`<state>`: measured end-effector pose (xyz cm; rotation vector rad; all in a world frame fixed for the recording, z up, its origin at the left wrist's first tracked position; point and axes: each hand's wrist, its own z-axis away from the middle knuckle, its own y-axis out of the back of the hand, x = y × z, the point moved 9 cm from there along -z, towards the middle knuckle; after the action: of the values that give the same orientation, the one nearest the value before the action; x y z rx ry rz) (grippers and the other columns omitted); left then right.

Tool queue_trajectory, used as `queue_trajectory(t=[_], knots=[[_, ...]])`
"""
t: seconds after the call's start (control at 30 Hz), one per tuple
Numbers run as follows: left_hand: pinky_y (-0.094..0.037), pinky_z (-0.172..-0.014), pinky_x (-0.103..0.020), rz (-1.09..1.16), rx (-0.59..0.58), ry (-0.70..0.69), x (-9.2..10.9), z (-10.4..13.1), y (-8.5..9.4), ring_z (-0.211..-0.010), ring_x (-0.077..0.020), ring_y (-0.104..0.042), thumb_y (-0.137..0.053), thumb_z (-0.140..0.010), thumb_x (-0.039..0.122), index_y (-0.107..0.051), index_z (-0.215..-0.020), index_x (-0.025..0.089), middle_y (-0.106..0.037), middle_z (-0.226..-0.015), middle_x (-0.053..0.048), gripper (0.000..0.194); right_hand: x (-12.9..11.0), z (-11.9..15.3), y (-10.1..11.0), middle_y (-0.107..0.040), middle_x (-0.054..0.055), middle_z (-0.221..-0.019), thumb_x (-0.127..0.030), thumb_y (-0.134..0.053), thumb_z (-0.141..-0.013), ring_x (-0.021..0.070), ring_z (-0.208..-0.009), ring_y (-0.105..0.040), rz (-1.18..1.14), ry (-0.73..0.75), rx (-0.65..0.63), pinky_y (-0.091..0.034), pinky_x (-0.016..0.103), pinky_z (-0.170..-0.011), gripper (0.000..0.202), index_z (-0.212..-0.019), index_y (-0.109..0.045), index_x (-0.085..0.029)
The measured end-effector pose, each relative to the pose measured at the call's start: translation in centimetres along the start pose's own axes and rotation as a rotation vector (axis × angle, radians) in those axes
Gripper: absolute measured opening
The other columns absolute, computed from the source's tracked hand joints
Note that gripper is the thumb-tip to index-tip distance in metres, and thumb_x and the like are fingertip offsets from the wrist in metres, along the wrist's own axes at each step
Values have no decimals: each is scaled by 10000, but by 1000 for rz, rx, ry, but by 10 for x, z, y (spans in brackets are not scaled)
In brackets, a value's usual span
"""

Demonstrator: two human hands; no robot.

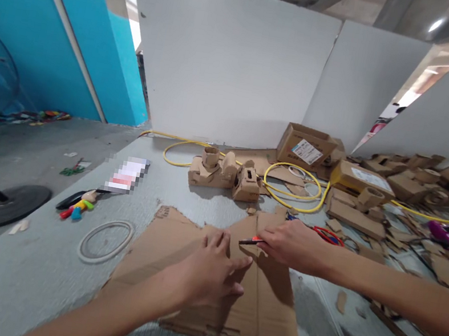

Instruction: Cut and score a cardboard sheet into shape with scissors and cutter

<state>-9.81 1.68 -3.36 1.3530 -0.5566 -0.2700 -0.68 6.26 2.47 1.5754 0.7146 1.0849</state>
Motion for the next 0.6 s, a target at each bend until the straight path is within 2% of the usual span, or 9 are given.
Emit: queue_trajectory(t=[0.33,0.6], knots=[[-379,-1027,-711,25,11,26,-3,1,-4,-1432,-511,-320,-606,-927,591,-485,-1500,427,-463,-1492,-190,608,1,0,-1,-734,58,-748,-260,-546,-1016,131,-548,-565,-22,-5,-18,-140,328,-527,228,-869,-685,-155],[-385,-1035,-686,4,16,6,0,1,0,-1417,-501,-349,-599,-931,597,-498,-1497,406,-503,-1458,-200,605,0,-2,-4,-738,58,-746,-247,-571,-992,152,-578,-584,-2,32,-34,-120,331,-527,197,-879,-708,-160]])
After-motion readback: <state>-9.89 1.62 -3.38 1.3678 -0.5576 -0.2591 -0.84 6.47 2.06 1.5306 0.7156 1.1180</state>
